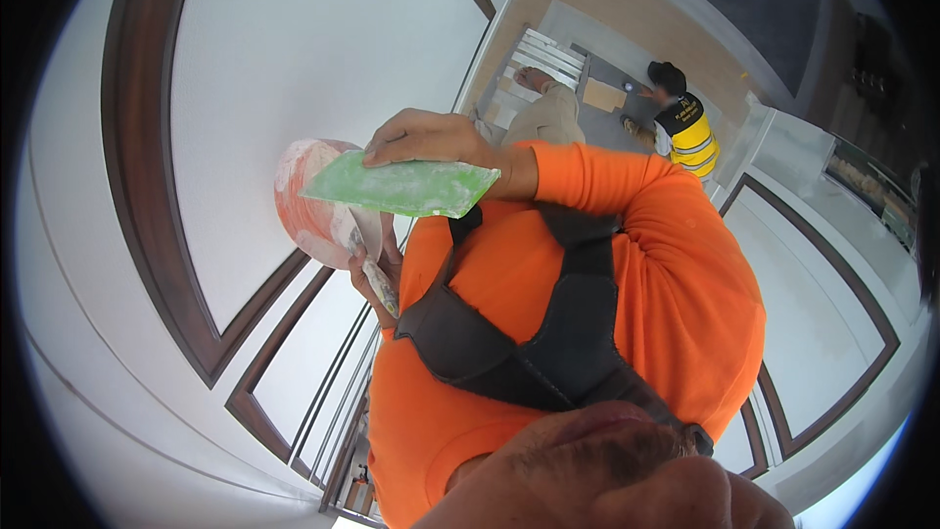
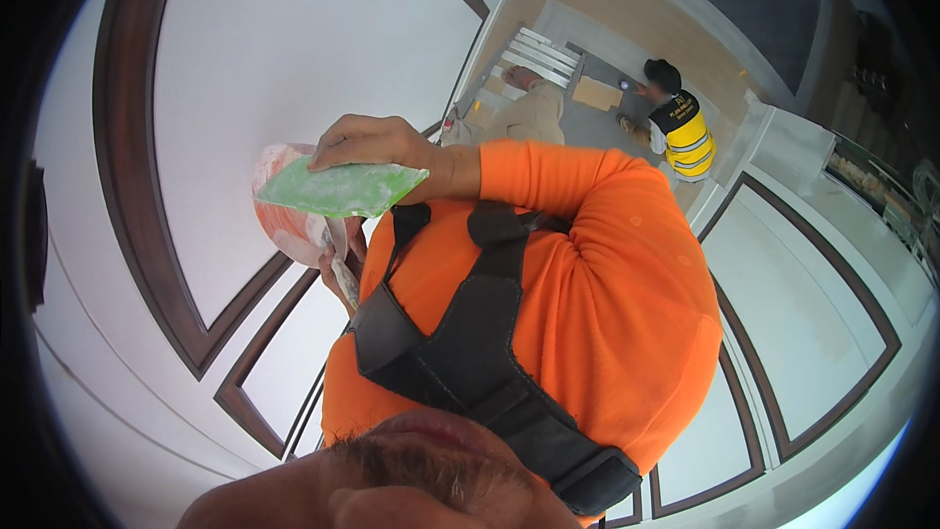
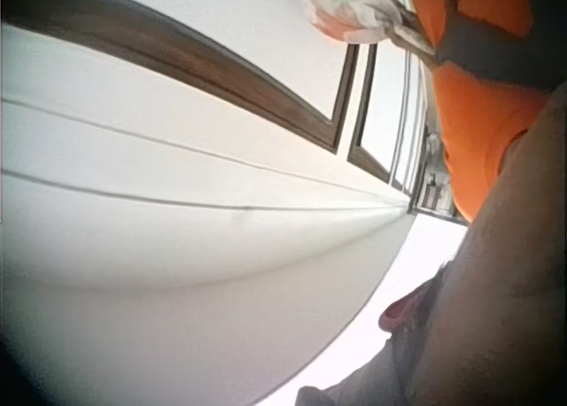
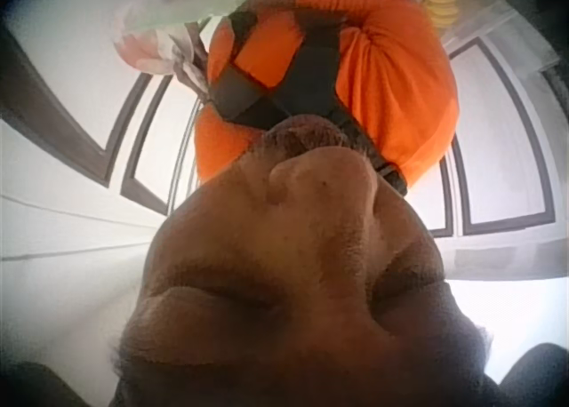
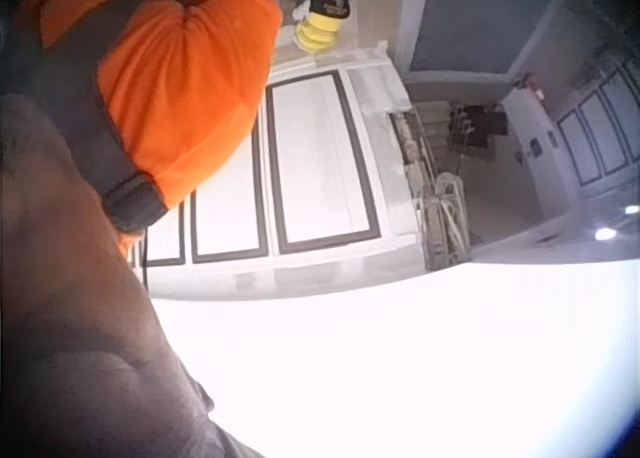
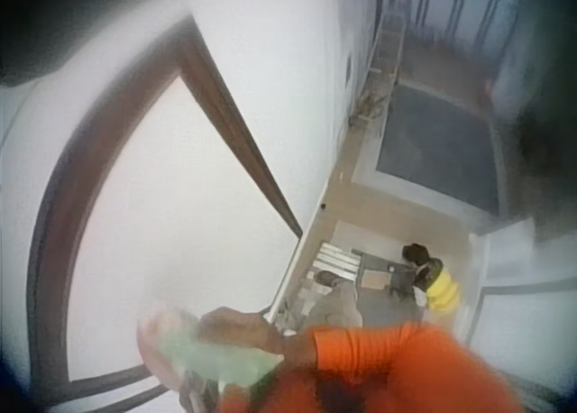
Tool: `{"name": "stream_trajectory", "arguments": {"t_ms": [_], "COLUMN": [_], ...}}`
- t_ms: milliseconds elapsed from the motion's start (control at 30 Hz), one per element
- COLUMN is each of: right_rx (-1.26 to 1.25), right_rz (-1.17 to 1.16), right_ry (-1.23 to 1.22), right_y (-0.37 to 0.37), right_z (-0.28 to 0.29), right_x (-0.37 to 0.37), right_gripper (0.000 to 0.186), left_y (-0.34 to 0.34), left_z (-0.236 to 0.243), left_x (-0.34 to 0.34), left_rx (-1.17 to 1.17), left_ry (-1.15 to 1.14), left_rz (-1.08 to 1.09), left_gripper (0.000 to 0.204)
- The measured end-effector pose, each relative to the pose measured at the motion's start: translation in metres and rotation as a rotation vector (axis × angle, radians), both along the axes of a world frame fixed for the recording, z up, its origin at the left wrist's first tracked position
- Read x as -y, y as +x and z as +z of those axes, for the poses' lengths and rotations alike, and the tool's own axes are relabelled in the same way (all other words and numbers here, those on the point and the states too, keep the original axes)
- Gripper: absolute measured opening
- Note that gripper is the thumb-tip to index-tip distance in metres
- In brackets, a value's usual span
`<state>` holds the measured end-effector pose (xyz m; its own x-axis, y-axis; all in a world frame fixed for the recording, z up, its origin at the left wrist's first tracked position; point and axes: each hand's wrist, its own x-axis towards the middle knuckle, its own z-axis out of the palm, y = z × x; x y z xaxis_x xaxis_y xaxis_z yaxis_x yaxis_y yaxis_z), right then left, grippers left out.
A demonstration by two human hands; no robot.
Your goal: The person applies plaster to a curved ceiling using a green trowel and a hawk. They repeatedly scoop plaster from the hawk and smooth it onto the ceiling surface.
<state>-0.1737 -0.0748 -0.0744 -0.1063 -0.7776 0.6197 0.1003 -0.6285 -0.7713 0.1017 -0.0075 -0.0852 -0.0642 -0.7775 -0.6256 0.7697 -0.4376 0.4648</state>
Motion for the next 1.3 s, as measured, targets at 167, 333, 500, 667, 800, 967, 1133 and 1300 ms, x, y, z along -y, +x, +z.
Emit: {"name": "stream_trajectory", "arguments": {"t_ms": [167,333,500,667,800,967,1133,1300], "right_rx": [-0.004,-0.008,-0.021,-0.050,-0.070,-0.069,-0.071,-0.045], "right_rz": [-0.001,-0.009,0.018,0.017,-0.006,-0.019,-0.007,0.014], "right_ry": [-0.011,-0.018,-0.005,0.000,-0.002,0.004,0.020,0.015], "right_y": [0.001,0.002,0.003,0.005,0.007,0.007,0.003,0.001], "right_z": [0.002,0.004,0.007,0.012,0.014,0.014,0.017,0.017], "right_x": [-0.001,0.001,0.001,-0.001,-0.002,-0.003,-0.002,0.002], "right_gripper": [0.046,0.047,0.047,0.048,0.047,0.047,0.047,0.046], "left_y": [-0.006,-0.002,0.001,0.011,0.017,0.020,0.014,0.015], "left_z": [0.003,-0.001,-0.005,-0.016,-0.024,-0.023,-0.015,-0.017], "left_x": [-0.003,-0.004,-0.003,-0.008,-0.006,-0.005,-0.004,-0.007], "left_rx": [-0.233,-0.149,-0.141,-0.248,-0.258,-0.325,-0.267,-0.256], "left_ry": [-0.027,0.008,0.001,0.012,0.024,0.020,0.026,0.043], "left_rz": [0.019,0.061,0.053,0.071,0.074,0.064,0.082,0.095], "left_gripper": [0.085,0.086,0.085,0.084,0.082,0.079,0.076,0.074]}}
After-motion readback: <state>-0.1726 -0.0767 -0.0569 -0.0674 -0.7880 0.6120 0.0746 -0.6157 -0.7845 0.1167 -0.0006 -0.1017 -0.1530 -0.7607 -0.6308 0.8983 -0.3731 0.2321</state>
